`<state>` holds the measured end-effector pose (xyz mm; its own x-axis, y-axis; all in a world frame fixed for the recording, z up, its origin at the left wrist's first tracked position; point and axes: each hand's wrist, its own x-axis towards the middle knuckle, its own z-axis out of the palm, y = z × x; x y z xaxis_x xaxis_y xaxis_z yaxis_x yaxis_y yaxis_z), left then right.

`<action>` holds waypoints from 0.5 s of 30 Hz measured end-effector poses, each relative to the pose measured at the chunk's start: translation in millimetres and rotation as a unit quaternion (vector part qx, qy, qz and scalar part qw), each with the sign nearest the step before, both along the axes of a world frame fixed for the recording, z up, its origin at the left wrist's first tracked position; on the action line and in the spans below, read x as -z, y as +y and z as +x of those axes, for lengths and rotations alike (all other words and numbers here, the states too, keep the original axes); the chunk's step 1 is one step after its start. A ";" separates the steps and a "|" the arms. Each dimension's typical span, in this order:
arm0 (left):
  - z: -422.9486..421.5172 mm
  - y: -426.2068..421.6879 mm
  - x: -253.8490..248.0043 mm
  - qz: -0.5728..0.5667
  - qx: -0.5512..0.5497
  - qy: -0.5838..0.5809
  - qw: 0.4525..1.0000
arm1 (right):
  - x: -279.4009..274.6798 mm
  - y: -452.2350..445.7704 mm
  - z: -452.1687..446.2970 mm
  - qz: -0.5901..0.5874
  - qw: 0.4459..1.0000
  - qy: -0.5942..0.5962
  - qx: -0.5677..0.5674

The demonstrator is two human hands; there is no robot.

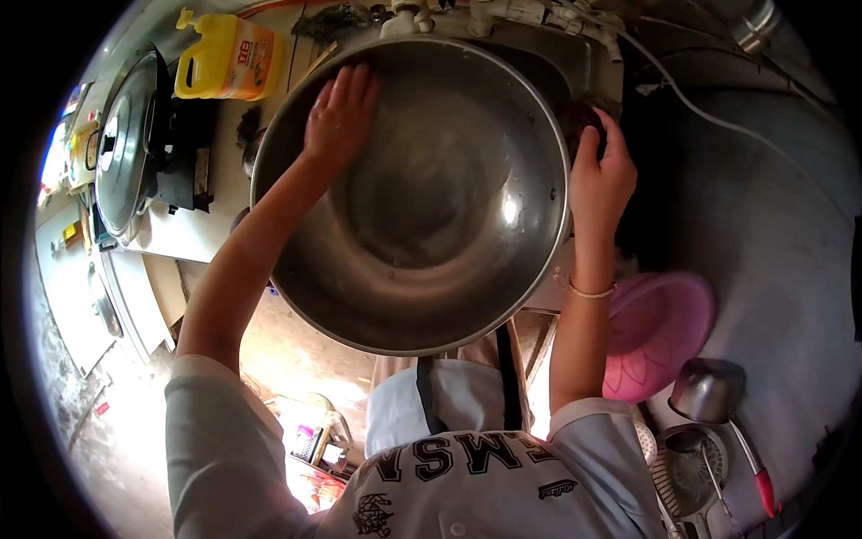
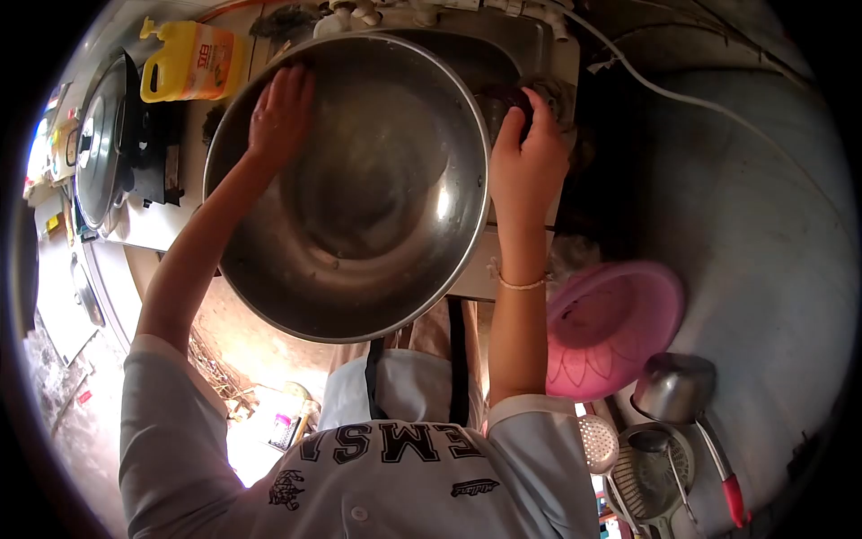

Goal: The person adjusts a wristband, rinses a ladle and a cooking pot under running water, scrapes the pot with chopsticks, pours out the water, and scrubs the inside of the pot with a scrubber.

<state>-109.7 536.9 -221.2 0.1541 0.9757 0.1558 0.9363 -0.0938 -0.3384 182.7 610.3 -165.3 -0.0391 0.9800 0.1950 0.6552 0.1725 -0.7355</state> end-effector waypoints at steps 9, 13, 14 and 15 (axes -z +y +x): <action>54.4 -42.7 13.4 -0.239 0.025 -0.328 0.914 | -3.1 -0.3 -2.2 -0.019 1.000 -0.018 0.010; 126.0 -47.3 -12.2 -0.361 0.085 -0.419 0.829 | 1.7 1.2 -0.3 -0.009 1.000 -0.024 0.018; 138.9 -51.4 -18.0 -0.373 0.116 -0.434 0.812 | -1.7 0.8 -1.1 -0.018 1.000 -0.017 0.017; 148.7 -57.2 -23.2 -0.372 0.113 -0.435 0.812 | -0.6 0.9 -1.3 -0.018 1.000 -0.017 0.014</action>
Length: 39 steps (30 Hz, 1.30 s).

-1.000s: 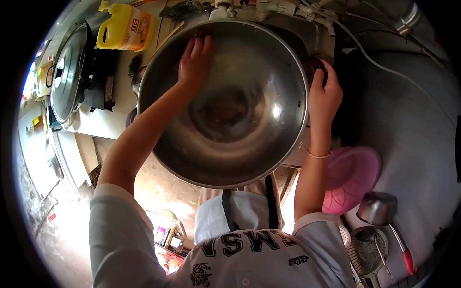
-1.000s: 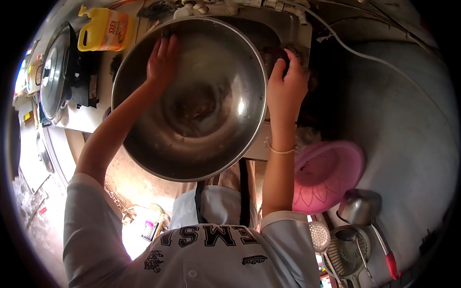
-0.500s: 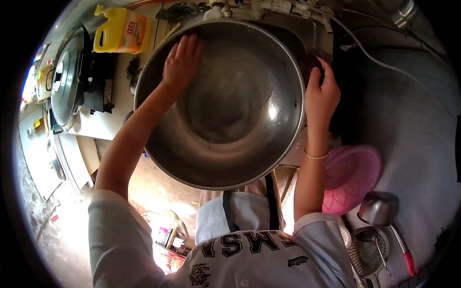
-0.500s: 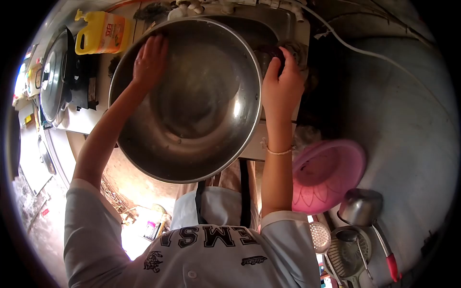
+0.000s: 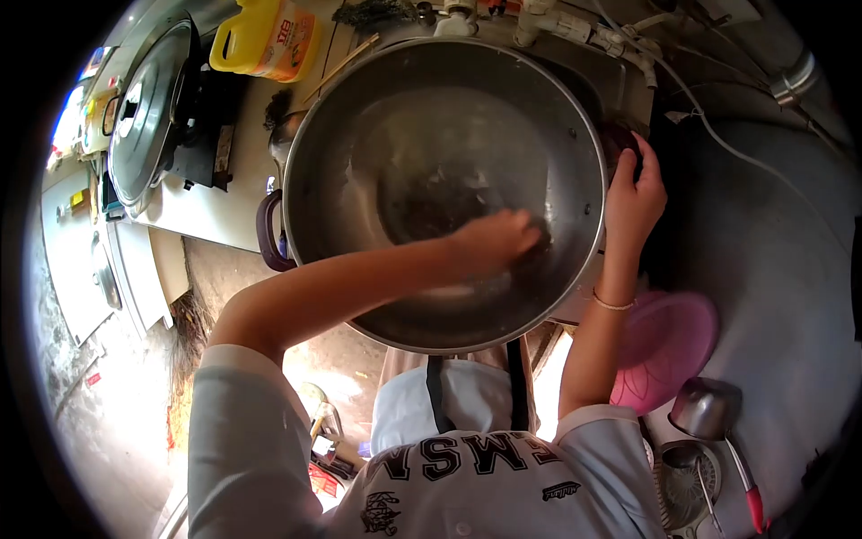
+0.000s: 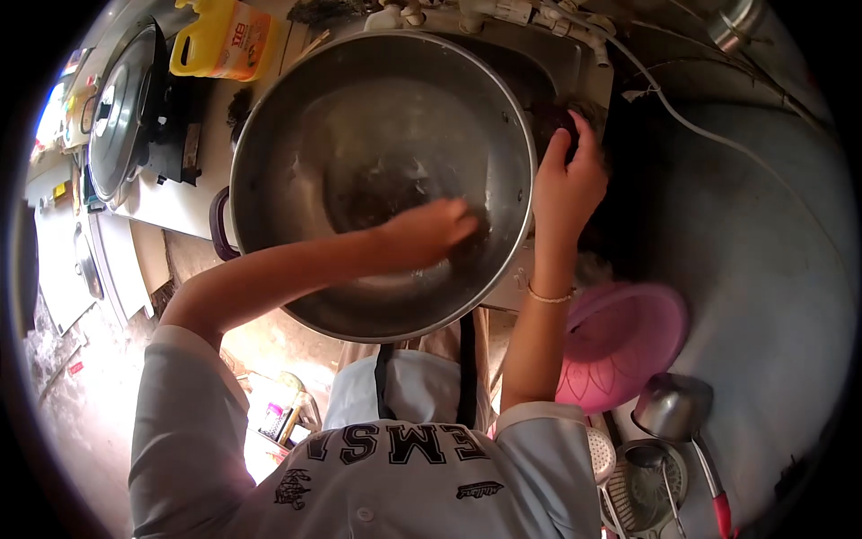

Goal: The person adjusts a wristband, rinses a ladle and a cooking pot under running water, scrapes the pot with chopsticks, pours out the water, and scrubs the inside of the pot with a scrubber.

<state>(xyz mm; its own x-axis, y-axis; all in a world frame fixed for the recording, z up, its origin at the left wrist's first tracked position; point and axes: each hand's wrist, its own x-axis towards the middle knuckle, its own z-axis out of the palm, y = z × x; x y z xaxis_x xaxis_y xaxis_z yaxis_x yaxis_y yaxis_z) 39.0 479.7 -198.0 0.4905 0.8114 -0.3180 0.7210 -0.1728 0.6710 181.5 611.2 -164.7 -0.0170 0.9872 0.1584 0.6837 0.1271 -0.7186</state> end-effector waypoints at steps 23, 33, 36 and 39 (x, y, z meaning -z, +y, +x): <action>-80.7 -1.9 -13.9 -0.359 0.230 0.219 0.878 | -2.2 -0.7 -2.0 -0.003 1.000 0.004 -0.002; -142.7 -11.0 -100.7 -0.012 -0.262 0.116 0.958 | 0.3 0.4 4.5 0.019 0.999 0.001 -0.029; -214.0 -31.0 -106.8 0.105 -0.590 -0.044 0.799 | -3.6 1.3 3.1 0.005 0.999 0.006 -0.034; -284.7 -37.6 -36.8 0.130 -0.540 0.089 0.827 | -9.4 -1.3 1.0 -0.017 0.999 -0.027 -0.024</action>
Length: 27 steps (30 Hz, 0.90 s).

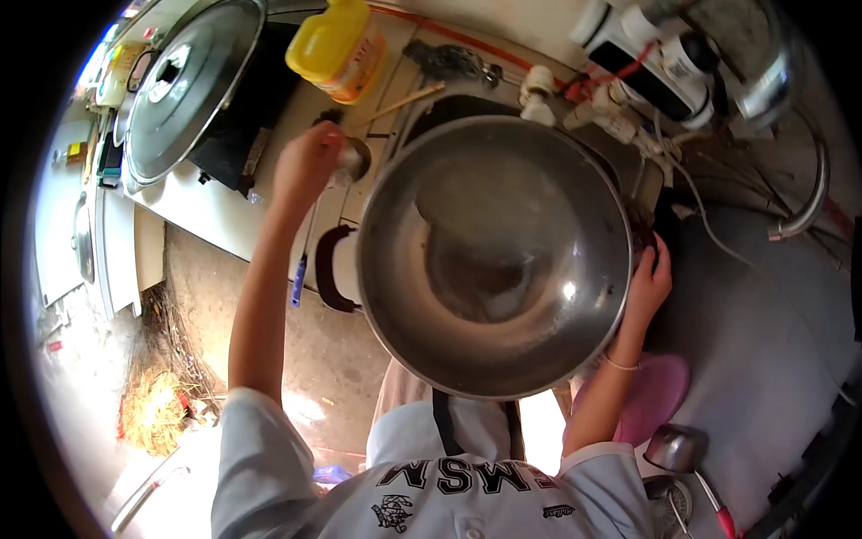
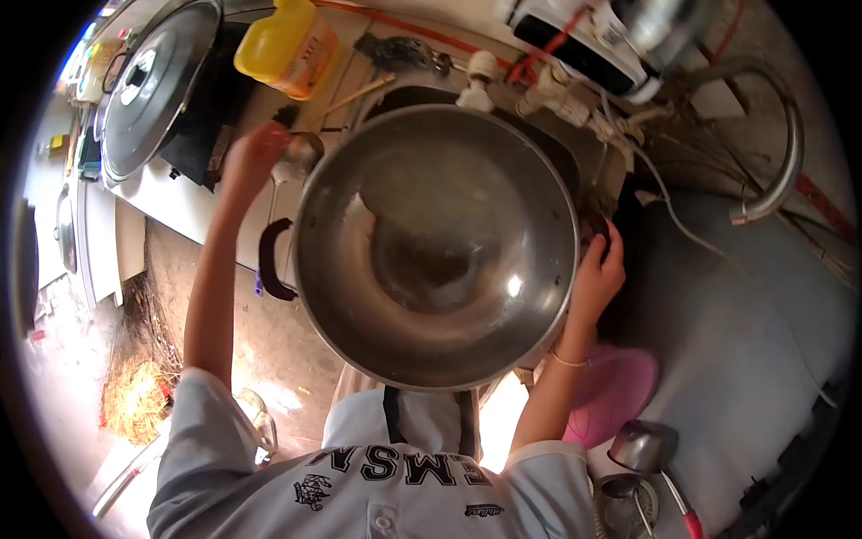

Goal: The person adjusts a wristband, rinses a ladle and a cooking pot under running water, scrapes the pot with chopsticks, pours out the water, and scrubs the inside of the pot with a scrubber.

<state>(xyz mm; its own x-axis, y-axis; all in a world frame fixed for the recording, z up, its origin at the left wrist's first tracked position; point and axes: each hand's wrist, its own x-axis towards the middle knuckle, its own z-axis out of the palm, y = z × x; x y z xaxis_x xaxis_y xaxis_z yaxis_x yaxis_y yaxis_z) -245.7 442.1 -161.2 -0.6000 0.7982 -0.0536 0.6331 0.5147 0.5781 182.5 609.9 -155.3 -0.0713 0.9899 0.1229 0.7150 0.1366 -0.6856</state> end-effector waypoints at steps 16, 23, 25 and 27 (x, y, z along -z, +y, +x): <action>-9.3 76.9 93.4 -0.067 0.191 0.185 0.962 | -43.1 -34.2 -19.7 0.174 0.972 -0.158 0.026; 65.3 19.0 -76.8 0.091 0.216 -0.219 0.947 | -90.1 -69.1 -133.6 -0.274 0.874 0.316 -0.246; 88.8 8.3 -103.7 0.040 0.250 -0.329 0.910 | -96.0 -70.4 -156.2 -0.291 0.851 0.353 -0.258; 100.6 8.3 -114.5 -0.053 0.241 -0.550 0.798 | -101.8 -63.8 -164.4 -0.311 0.824 0.390 -0.268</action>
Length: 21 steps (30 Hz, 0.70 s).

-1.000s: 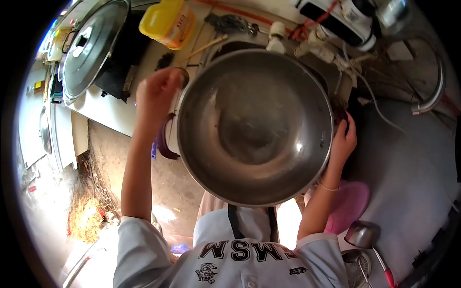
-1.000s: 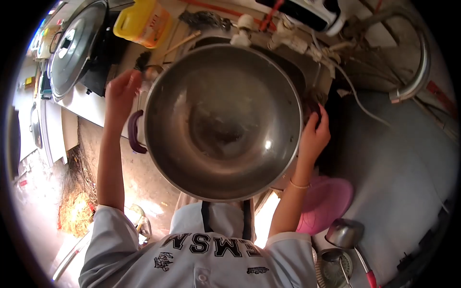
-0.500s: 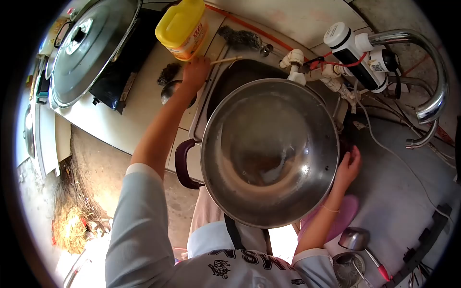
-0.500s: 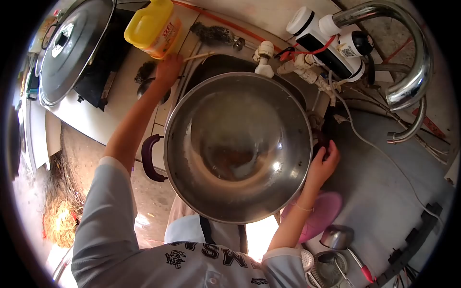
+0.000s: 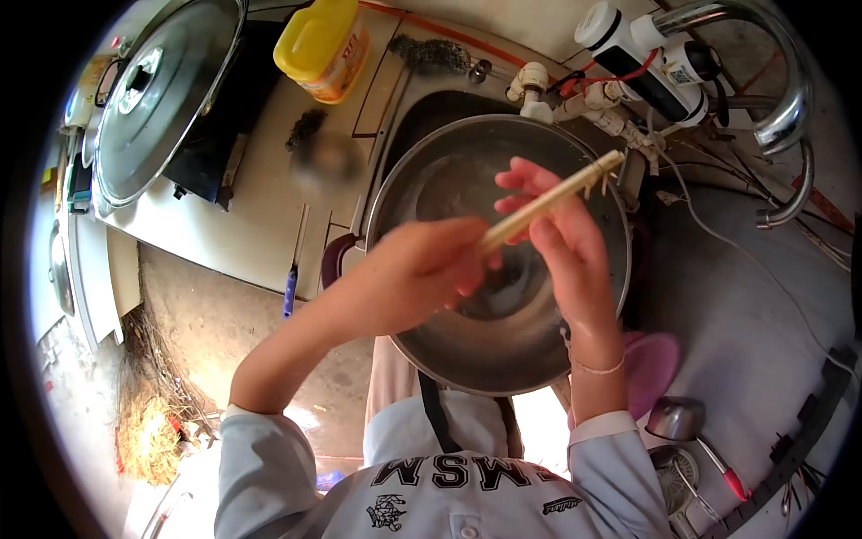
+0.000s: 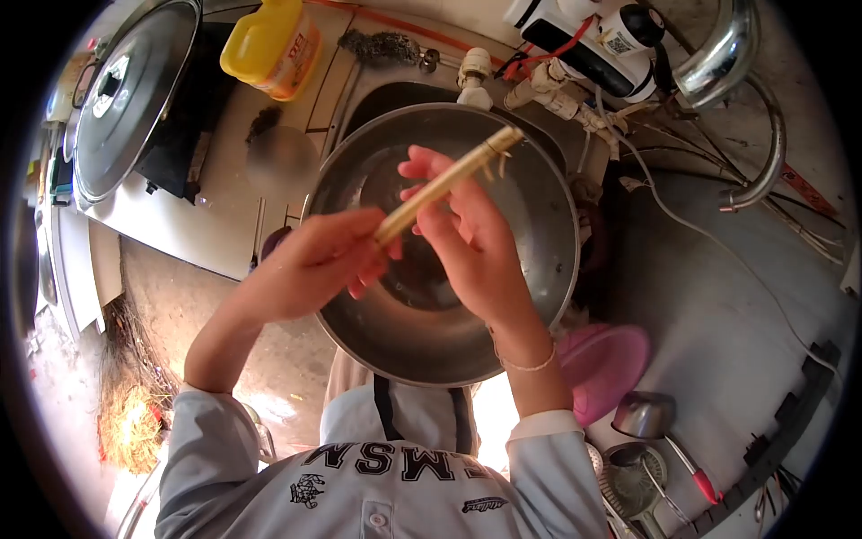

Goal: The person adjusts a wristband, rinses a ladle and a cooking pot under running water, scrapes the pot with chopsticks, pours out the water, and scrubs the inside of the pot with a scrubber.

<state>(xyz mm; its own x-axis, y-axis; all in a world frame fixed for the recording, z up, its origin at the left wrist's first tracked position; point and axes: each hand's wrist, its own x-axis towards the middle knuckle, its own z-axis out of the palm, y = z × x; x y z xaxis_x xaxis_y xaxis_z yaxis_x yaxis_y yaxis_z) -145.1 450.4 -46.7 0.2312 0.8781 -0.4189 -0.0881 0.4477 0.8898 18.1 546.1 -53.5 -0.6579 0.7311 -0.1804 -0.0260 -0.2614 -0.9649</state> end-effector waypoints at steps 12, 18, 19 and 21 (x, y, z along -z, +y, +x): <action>28.9 4.4 10.2 -0.123 -0.028 -0.347 0.929 | 4.8 10.5 15.9 -0.137 0.990 -0.020 -0.033; 34.9 -0.3 14.6 -0.107 -0.009 -0.226 0.968 | 8.5 23.1 36.2 -0.127 0.991 -0.029 -0.029; 36.2 -2.4 19.8 -0.072 -0.012 -0.170 0.983 | 9.9 24.1 38.4 -0.123 0.992 -0.023 -0.016; 38.5 -3.4 20.6 -0.037 -0.017 -0.114 0.993 | 12.5 18.9 35.1 -0.120 0.990 -0.042 -0.052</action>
<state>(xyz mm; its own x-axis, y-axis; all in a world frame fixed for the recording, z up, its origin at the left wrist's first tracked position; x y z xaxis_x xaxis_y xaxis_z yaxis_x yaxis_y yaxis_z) -106.7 447.0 -67.3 0.2987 0.8558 -0.4222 -0.2992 0.5041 0.8101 53.2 565.0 -66.0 -0.7031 0.5891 -0.3981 0.0910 -0.4808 -0.8721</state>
